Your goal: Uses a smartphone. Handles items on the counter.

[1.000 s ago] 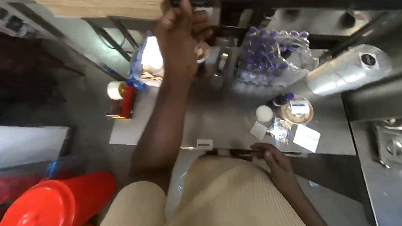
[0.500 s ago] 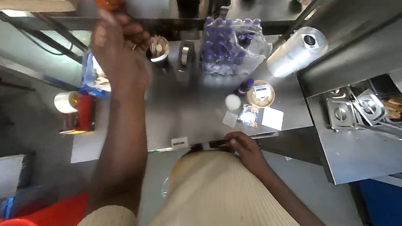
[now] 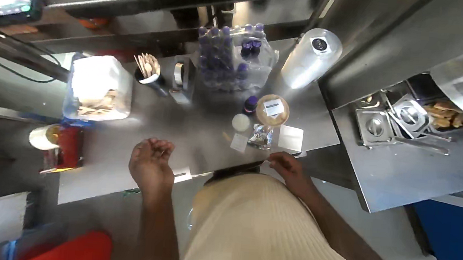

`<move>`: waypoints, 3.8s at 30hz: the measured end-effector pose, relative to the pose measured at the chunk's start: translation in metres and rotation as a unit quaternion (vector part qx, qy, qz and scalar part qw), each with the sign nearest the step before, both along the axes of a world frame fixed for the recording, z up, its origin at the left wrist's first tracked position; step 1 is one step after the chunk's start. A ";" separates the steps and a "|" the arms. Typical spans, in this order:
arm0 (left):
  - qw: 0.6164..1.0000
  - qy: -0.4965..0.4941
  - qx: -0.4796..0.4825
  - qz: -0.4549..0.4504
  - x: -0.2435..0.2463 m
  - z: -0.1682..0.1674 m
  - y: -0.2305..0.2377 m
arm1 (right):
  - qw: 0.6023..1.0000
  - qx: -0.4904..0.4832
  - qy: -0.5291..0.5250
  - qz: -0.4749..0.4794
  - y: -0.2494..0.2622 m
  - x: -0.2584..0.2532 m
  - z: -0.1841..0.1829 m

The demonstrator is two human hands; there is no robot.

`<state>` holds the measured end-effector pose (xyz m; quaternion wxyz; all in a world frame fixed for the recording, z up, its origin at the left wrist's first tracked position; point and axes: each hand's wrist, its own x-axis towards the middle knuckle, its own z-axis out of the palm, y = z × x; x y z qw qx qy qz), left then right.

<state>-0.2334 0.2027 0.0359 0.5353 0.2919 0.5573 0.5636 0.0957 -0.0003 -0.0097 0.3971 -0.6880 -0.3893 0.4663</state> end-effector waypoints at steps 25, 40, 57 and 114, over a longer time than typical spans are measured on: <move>0.994 0.089 0.033 0.057 0.045 0.025 -0.134 | 0.953 0.004 -0.283 0.111 0.212 0.163 -0.026; 0.843 0.387 0.079 -0.366 0.229 -0.078 0.025 | 0.965 -0.075 -0.249 -0.026 0.178 0.174 -0.052; 0.884 0.415 0.129 -0.173 0.164 -0.084 0.087 | 0.984 0.030 -0.166 -0.048 0.114 0.189 -0.081; 0.881 0.473 -0.012 0.004 -0.150 -0.082 -0.016 | 0.848 -0.232 -0.466 -0.096 0.092 0.232 -0.068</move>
